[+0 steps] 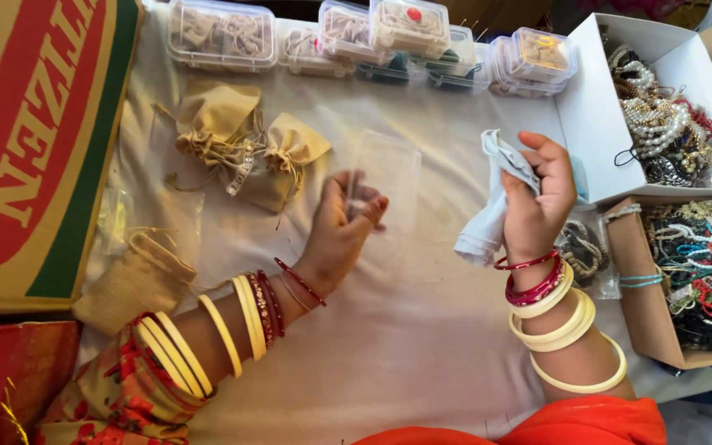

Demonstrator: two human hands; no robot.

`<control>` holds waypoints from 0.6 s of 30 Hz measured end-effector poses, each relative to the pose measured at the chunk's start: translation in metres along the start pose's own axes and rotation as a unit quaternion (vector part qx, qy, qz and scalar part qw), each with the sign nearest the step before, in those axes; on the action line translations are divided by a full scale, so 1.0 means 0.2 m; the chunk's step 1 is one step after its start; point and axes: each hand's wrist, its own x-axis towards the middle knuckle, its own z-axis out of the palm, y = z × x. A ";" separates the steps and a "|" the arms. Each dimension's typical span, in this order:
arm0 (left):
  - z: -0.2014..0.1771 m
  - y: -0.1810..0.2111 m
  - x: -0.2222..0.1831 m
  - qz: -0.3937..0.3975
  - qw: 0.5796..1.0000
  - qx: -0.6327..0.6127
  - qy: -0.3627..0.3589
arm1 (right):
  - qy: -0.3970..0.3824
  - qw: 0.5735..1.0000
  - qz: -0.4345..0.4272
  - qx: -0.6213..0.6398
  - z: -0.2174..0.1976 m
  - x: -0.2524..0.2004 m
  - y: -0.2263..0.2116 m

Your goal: Sorting jewelry items and packing them into small plastic boxes and cloth pouches.

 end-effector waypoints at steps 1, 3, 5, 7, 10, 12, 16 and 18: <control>-0.01 -0.01 0.02 0.022 0.998 0.040 0.053 | -0.025 0.999 -0.013 -0.040 0.02 0.00 -0.03; -0.08 -0.07 0.06 0.104 0.985 0.106 0.086 | -0.037 0.995 -0.035 -0.080 0.02 -0.02 0.00; -0.12 -0.07 0.08 0.187 0.960 0.172 0.119 | -0.051 0.990 -0.060 -0.119 0.03 -0.03 0.00; -0.13 -0.01 0.10 0.190 0.905 0.363 0.116 | -0.066 0.978 -0.086 -0.179 0.05 -0.04 -0.03; -0.11 0.08 0.04 0.100 0.870 0.477 0.074 | -0.082 0.977 -0.081 -0.180 0.07 -0.04 -0.04; -0.11 0.06 0.03 0.104 0.838 0.531 0.065 | -0.086 0.974 -0.093 -0.190 0.05 -0.04 -0.03; -0.06 0.08 -0.02 0.176 0.717 0.673 0.052 | -0.078 0.962 -0.139 -0.222 0.03 -0.07 0.07; -0.05 0.04 -0.03 0.216 0.695 0.685 0.027 | -0.110 0.963 -0.119 -0.213 0.09 -0.07 0.04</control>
